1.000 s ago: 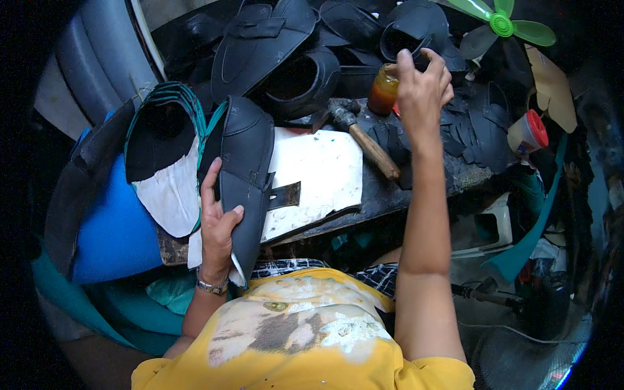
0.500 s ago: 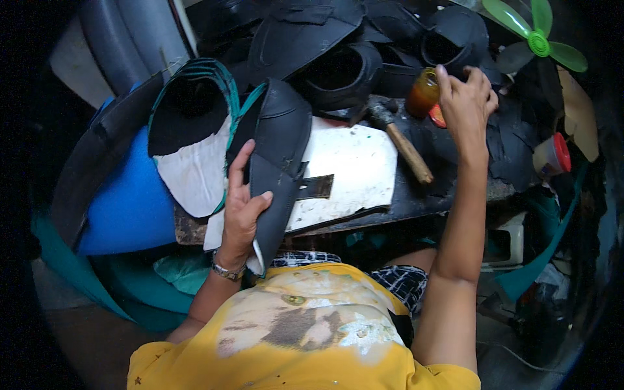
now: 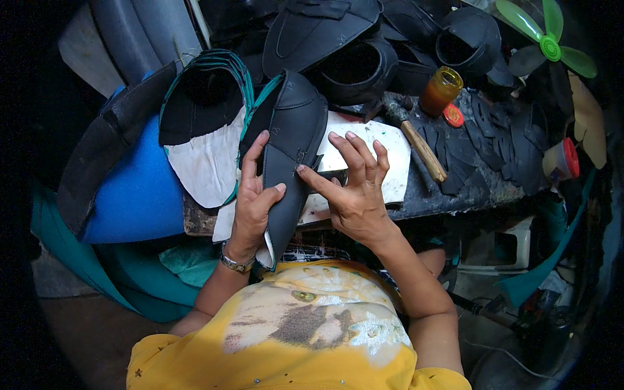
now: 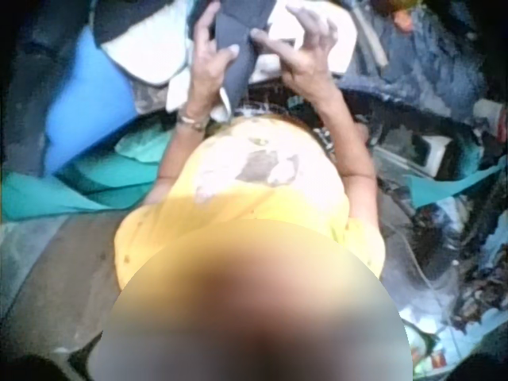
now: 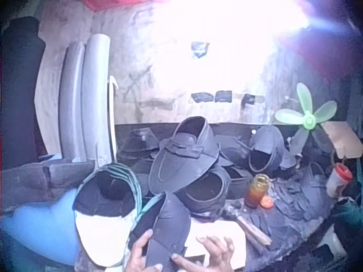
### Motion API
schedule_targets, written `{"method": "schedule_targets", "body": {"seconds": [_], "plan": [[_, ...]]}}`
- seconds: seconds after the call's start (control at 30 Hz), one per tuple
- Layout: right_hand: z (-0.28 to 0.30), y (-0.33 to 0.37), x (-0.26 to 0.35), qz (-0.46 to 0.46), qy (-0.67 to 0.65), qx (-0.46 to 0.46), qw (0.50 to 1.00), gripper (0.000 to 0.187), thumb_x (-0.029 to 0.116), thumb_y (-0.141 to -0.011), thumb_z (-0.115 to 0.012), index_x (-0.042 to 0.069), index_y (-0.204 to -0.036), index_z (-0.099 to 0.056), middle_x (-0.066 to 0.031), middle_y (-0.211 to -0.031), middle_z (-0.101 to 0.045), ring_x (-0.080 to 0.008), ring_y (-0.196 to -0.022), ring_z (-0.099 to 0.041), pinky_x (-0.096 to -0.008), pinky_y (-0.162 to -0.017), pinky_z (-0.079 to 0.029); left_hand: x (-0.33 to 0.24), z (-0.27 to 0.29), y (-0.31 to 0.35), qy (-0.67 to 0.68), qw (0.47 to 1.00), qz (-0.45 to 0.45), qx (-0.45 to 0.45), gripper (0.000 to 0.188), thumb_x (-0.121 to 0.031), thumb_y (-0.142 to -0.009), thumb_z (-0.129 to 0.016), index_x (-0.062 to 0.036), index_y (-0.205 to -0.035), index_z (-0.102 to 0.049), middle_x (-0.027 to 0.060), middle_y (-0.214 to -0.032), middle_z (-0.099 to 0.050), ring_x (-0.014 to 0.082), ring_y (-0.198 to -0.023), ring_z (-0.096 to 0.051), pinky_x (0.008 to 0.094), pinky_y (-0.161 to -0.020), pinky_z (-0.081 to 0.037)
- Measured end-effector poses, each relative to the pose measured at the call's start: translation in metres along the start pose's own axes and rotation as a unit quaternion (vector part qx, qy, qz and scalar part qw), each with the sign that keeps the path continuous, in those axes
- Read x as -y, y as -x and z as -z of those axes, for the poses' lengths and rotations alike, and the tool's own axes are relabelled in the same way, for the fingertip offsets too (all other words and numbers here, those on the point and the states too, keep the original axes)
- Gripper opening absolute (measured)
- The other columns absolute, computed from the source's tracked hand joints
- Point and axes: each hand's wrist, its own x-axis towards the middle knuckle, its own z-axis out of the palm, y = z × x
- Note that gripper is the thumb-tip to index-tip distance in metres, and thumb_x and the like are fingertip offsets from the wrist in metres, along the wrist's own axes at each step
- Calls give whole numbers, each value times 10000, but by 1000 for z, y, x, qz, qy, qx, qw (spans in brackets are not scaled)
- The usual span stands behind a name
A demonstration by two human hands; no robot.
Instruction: The person sits on the floor and repairs black slip-on shoes by hand. They pick up individual shoes, apply a small piece of black material to the upper, press it into place, and set the shoe down. The person repeats this process for several shoes, occasionally comparing pairs.
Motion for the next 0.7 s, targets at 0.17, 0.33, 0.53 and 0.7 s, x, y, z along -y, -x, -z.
{"method": "schedule_targets", "body": {"seconds": [0.17, 0.33, 0.53, 0.7], "plan": [[-1, 0, 1, -3, -4, 33, 999, 359, 176, -779, -698, 273, -1125, -703, -133, -1401, -339, -337, -1359, -255, -489, -1119, -104, -2, 0, 2, 18, 1000, 19, -3, 756, 111, -825, -413, -91, -1500, -139, 183, -1363, -433, 157, -1120, -541, 249, -915, -460], [-2, 0, -2, 7, -19, 17, 1000, 417, 86, -737, -688, 247, -1121, -688, -131, -1392, -354, -331, -1348, -271, -528, -1104, -131, -3, 0, 2, 1, 1000, 8, -1, 753, 110, -824, -414, -76, -1498, -137, 190, -1377, -415, 174, -1142, -533, 269, -943, -450], [-3, 1, 2, -32, -149, 18, 988, 506, -74, -690, -600, 205, -1099, -706, -139, -1388, -338, -337, -1316, -326, -454, -1099, -221, -3, 0, 1, 18, 1000, 13, 3, 759, 117, -816, -412, -76, -1498, -138, 193, -1388, -403, 184, -1168, -518, 281, -961, -442], [-4, -4, -4, -151, -260, 14, 954, 525, -96, -701, -563, 183, -1132, -671, -151, -1374, -345, -339, -1314, -327, -470, -1082, -225, -3, 0, 2, 11, 1000, -3, 10, 770, 125, -809, -413, -83, -1499, -142, 183, -1399, -396, 190, -1190, -505, 286, -979, -434]]}}
